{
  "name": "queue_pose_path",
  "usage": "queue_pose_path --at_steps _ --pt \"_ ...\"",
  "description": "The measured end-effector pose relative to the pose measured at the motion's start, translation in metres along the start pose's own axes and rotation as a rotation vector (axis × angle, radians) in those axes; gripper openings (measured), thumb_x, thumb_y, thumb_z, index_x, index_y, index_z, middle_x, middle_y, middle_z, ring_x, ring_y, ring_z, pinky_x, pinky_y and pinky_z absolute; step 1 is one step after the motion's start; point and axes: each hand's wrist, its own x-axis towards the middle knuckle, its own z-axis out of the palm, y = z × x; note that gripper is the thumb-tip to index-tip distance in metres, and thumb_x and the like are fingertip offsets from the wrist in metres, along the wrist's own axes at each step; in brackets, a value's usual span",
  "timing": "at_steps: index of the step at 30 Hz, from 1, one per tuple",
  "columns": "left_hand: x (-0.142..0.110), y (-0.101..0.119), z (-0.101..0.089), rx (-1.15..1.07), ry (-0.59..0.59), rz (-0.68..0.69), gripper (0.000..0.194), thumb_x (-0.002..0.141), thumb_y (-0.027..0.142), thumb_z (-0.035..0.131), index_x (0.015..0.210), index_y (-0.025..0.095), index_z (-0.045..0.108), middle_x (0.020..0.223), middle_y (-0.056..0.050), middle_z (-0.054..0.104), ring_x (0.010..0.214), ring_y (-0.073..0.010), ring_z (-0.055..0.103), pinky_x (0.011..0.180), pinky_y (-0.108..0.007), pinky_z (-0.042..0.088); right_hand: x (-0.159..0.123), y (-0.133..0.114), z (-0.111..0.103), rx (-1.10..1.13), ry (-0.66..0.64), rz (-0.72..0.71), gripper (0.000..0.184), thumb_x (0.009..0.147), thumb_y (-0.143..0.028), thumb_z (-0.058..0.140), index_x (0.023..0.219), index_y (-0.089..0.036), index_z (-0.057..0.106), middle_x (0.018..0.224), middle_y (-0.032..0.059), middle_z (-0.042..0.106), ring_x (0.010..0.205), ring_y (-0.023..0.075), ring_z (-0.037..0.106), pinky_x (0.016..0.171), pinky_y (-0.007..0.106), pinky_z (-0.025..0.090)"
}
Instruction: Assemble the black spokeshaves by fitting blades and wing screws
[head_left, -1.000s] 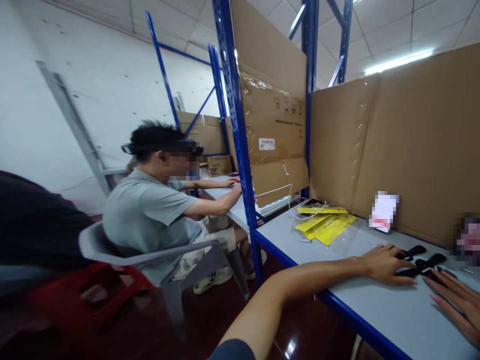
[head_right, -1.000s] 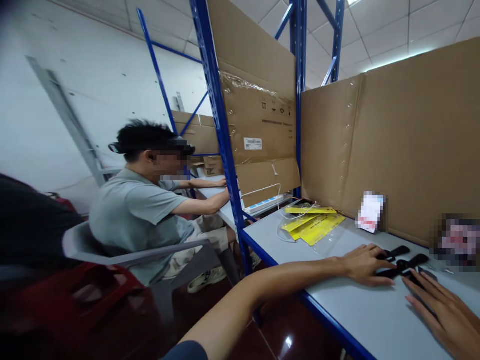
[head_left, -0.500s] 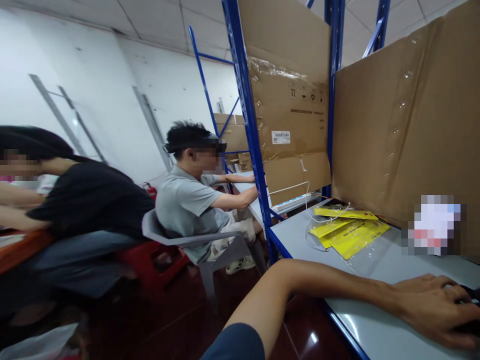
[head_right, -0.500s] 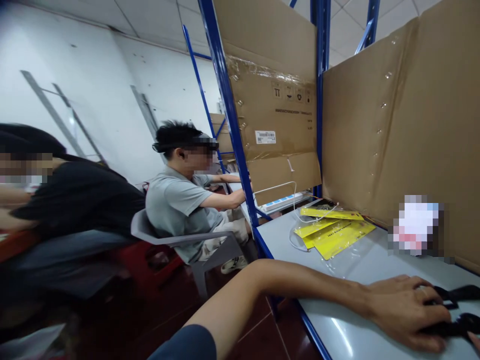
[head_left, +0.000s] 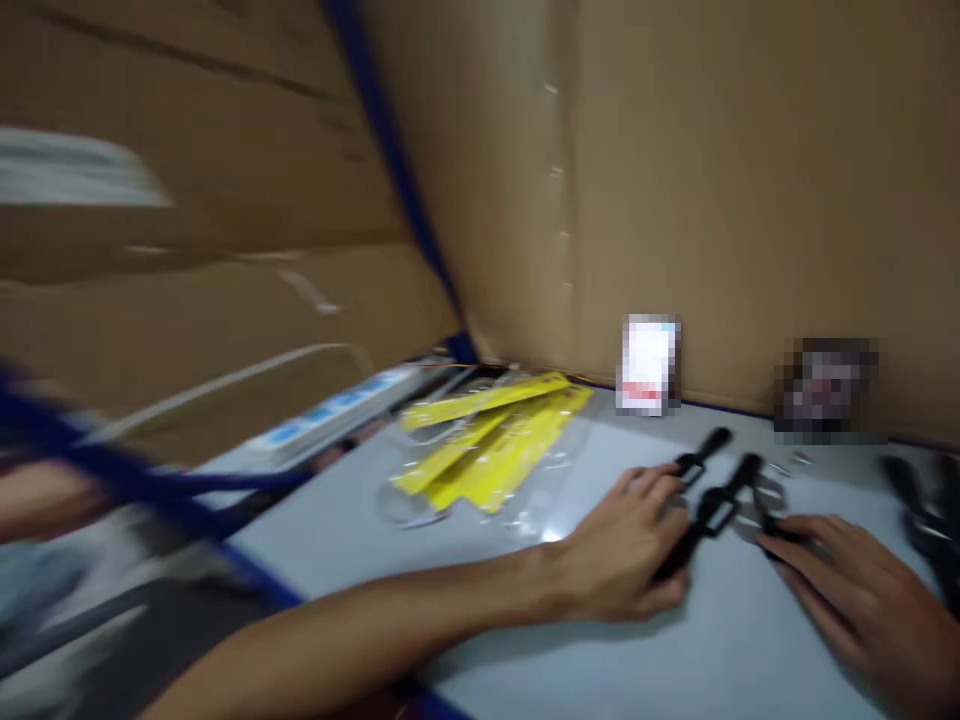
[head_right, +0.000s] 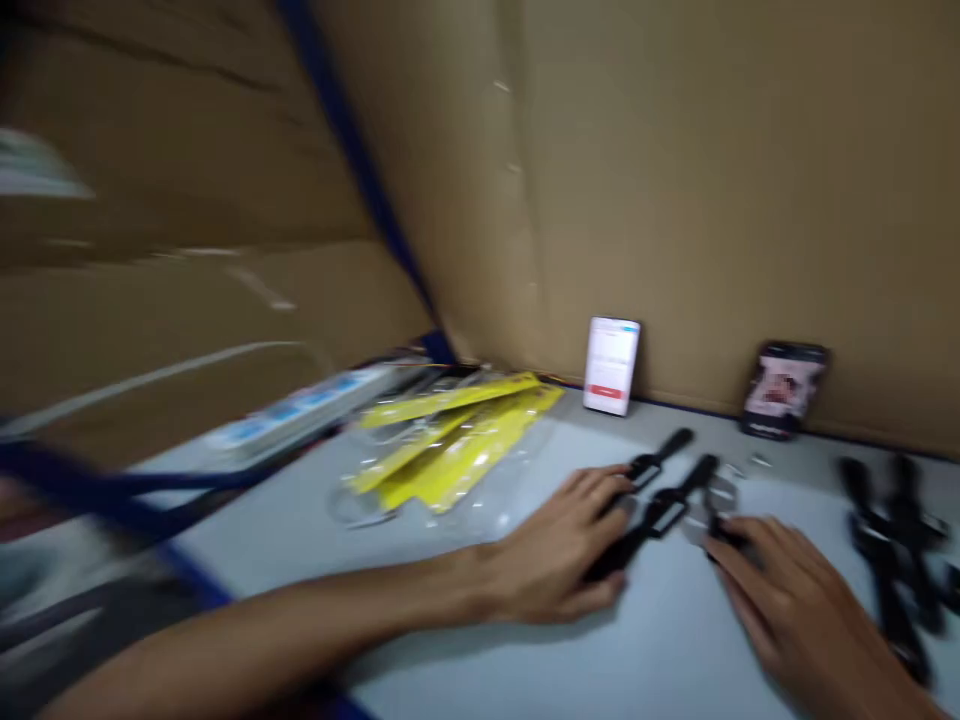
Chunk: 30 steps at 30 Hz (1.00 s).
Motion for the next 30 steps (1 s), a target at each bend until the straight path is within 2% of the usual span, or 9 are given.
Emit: queue_pose_path --at_steps 1,4,8,16,18,20,24,26,30 --pt "-0.004 0.001 0.000 -0.045 0.018 0.004 0.032 0.089 0.034 0.069 0.109 0.010 0.064 0.133 -0.025 0.061 0.137 -0.0422 0.050 0.112 -0.059 0.047 0.001 -0.007 -0.009 -0.014 -0.100 0.028 0.031 0.105 -0.025 0.048 0.127 -0.027 0.071 0.119 0.0106 0.071 0.105 0.0278 0.068 0.090 0.046 0.057" --pt "-0.011 0.001 0.004 -0.137 0.049 0.033 0.037 0.088 0.020 0.063 0.123 0.008 0.056 0.138 -0.028 0.056 0.137 -0.0457 0.048 0.106 -0.067 0.049 0.016 -0.021 -0.024 -0.041 -0.209 0.077 0.031 0.103 -0.014 0.048 0.122 -0.020 0.071 0.113 0.0122 0.070 0.099 0.0283 0.066 0.087 0.048 0.057" --pt "-0.015 0.002 0.012 -0.147 0.082 0.056 0.032 0.094 0.020 0.053 0.126 0.018 0.053 0.145 -0.020 0.054 0.140 -0.0393 0.046 0.106 -0.062 0.053 0.028 -0.027 -0.032 -0.075 -0.264 0.123 0.026 0.099 -0.010 0.052 0.113 -0.016 0.073 0.108 0.0116 0.072 0.099 0.0297 0.064 0.085 0.048 0.056" --pt "-0.012 -0.001 0.004 -0.127 0.103 0.098 0.029 0.094 0.020 0.055 0.123 0.019 0.058 0.141 -0.017 0.062 0.132 -0.0352 0.058 0.100 -0.054 0.060 0.027 -0.026 -0.036 -0.225 -0.287 0.188 0.018 0.098 -0.011 0.057 0.102 -0.016 0.075 0.106 0.0130 0.073 0.098 0.0311 0.066 0.084 0.050 0.056" --pt "-0.013 0.000 0.004 -0.152 0.093 0.095 0.031 0.093 0.018 0.055 0.124 0.019 0.059 0.142 -0.016 0.062 0.133 -0.0340 0.058 0.102 -0.052 0.060 0.028 -0.026 -0.035 -0.198 -0.265 0.209 0.020 0.098 -0.012 0.056 0.104 -0.014 0.075 0.108 0.0141 0.073 0.100 0.0326 0.066 0.085 0.052 0.057" --pt "-0.013 0.002 0.005 -0.159 0.080 0.095 0.033 0.094 0.018 0.055 0.126 0.019 0.059 0.143 -0.015 0.062 0.135 -0.0339 0.057 0.104 -0.053 0.059 0.028 -0.028 -0.035 -0.118 -0.232 0.216 0.024 0.100 -0.013 0.054 0.115 -0.013 0.073 0.116 0.0150 0.072 0.107 0.0327 0.065 0.090 0.052 0.057" --pt "-0.014 0.006 0.007 -0.129 0.076 0.122 0.036 0.095 0.019 0.056 0.131 0.018 0.056 0.144 -0.016 0.062 0.134 -0.0347 0.059 0.105 -0.055 0.058 0.024 -0.035 -0.033 0.058 -0.233 0.134 0.035 0.103 -0.015 0.051 0.136 -0.017 0.065 0.141 0.0127 0.065 0.130 0.0292 0.059 0.109 0.050 0.051" --pt "-0.014 0.006 0.006 -0.131 0.098 0.129 0.037 0.094 0.018 0.055 0.131 0.018 0.056 0.142 -0.016 0.064 0.132 -0.0342 0.060 0.104 -0.055 0.059 0.022 -0.039 -0.032 0.074 -0.261 0.103 0.035 0.105 -0.017 0.050 0.136 -0.016 0.065 0.144 0.0127 0.064 0.135 0.0290 0.057 0.115 0.052 0.046" --pt "-0.013 0.003 0.005 -0.156 0.119 0.115 0.035 0.093 0.016 0.053 0.127 0.020 0.058 0.137 -0.014 0.066 0.131 -0.0329 0.061 0.100 -0.052 0.062 0.022 -0.039 -0.031 0.062 -0.258 0.110 0.028 0.104 -0.017 0.052 0.125 -0.014 0.070 0.134 0.0132 0.070 0.126 0.0296 0.063 0.112 0.054 0.048"
